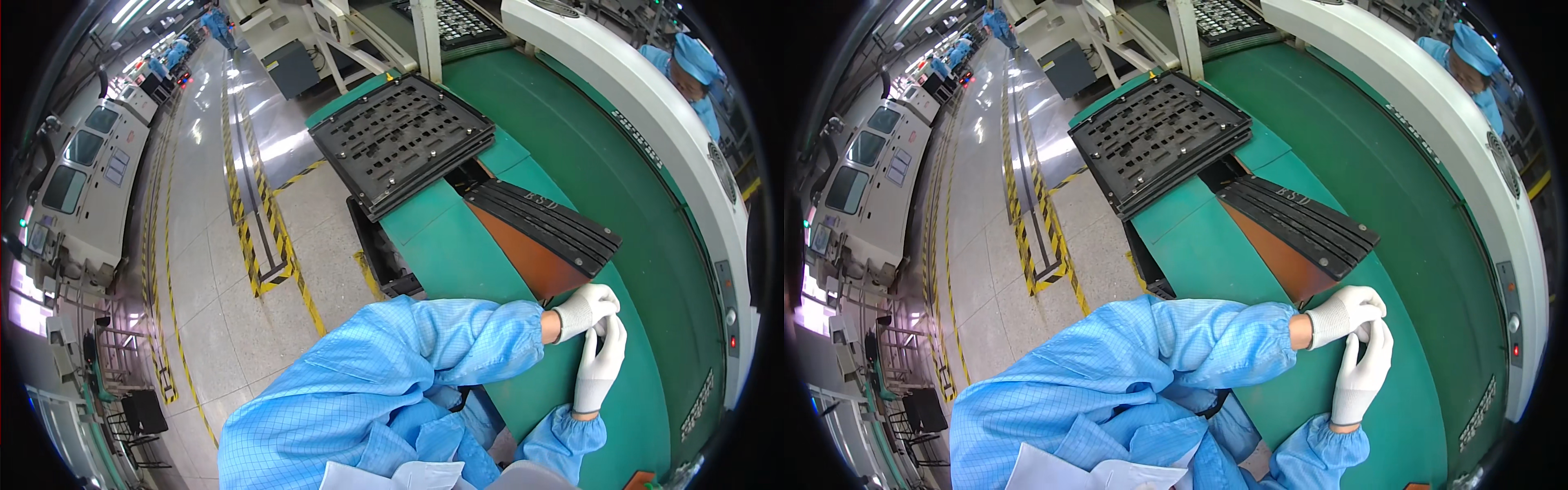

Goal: The recorder is seen inspecting, picking, and sorting printed circuit boards from trays at a manual assembly station.

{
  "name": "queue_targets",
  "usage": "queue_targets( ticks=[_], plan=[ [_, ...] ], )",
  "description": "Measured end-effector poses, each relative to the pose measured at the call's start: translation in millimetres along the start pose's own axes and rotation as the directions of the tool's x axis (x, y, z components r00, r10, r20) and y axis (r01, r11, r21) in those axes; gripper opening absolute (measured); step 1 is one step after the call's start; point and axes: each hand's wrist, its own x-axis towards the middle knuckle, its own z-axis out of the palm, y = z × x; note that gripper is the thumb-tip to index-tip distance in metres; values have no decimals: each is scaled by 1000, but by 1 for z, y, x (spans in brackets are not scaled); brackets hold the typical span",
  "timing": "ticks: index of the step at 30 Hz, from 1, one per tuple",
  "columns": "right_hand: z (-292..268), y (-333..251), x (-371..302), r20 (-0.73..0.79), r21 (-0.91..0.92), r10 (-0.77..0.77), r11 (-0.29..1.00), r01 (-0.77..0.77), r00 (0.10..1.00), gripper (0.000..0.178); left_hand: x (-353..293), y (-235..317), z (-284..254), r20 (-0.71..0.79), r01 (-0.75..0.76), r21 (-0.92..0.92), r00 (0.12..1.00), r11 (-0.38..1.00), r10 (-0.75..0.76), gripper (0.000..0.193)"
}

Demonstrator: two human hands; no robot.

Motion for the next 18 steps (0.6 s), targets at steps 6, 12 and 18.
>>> queue_targets(
  ticks=[6,12,18],
  plan=[
    [3,5,0,-35,-20,-21,1000,20,999,44,1,-6,-2,18,-18,-2,1000,1000,18,16],
    [6,11,-1,-37,242,111,965,-99,993,36,3,-5,-2,28,-98,229,995,968,94,22],
    [6,15,-1,-115,486,182,868,-104,977,33,-66,57,12,271,-326,825,945,461,182,38]
  ],
)
